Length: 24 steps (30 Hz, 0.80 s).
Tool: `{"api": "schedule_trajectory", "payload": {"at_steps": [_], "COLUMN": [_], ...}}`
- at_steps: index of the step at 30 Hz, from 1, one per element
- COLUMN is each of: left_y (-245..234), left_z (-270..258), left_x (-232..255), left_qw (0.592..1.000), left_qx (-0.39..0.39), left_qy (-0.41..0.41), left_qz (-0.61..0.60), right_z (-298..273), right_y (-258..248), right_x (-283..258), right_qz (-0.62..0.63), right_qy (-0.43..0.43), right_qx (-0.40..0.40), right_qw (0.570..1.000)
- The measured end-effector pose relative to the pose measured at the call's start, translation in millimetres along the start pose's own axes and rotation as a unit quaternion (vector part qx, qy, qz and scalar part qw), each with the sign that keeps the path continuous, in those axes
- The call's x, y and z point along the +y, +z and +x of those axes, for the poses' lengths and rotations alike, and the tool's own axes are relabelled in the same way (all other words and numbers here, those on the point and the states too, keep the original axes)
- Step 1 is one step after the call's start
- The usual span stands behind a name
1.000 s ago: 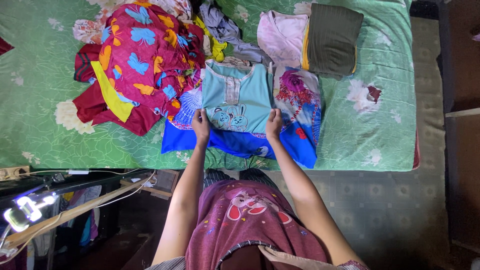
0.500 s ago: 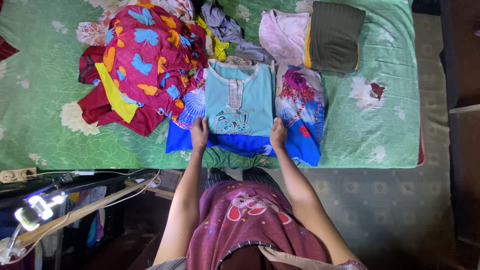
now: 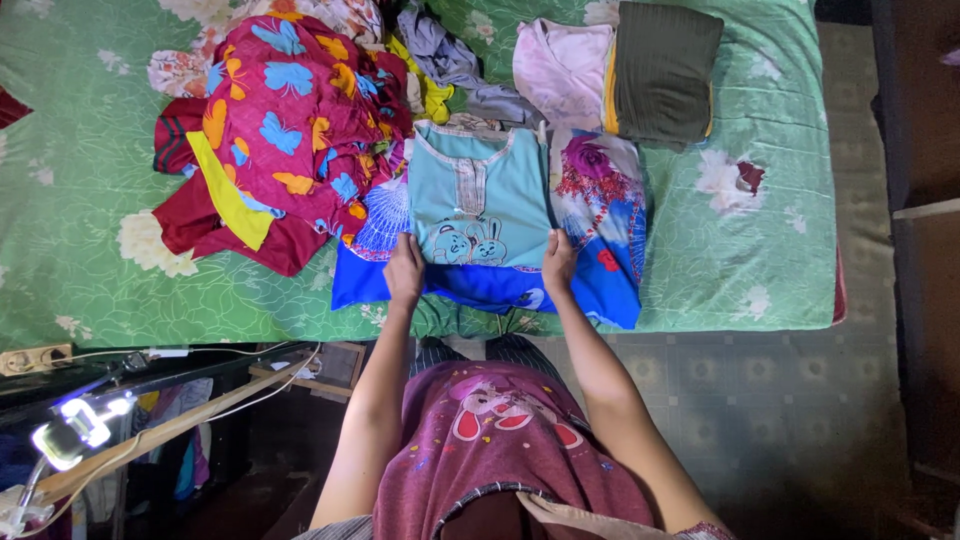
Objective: Folding various items of clothing on a bed.
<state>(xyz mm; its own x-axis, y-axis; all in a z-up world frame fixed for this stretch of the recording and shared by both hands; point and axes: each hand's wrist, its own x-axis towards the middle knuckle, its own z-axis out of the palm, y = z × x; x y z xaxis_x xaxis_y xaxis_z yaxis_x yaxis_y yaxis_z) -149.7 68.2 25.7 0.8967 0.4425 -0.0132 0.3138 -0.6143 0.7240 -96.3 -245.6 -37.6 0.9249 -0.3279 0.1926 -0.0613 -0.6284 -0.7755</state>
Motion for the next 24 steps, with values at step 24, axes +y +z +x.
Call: {"api": "schedule_trajectory", "payload": {"at_steps": [24], "left_y": [-20.5], "left_z": [-11.7], "left_x": [-38.8], "left_qw": [0.997], "left_qx": [-0.082], "left_qy": [-0.013], "left_qz": [0.003], "right_z": [-15.4], "right_y": [-2.0], "right_x": [41.0], "right_qz": [-0.085], "right_qy": [-0.058], "right_qx": [-0.058], "right_qw": [0.993]}}
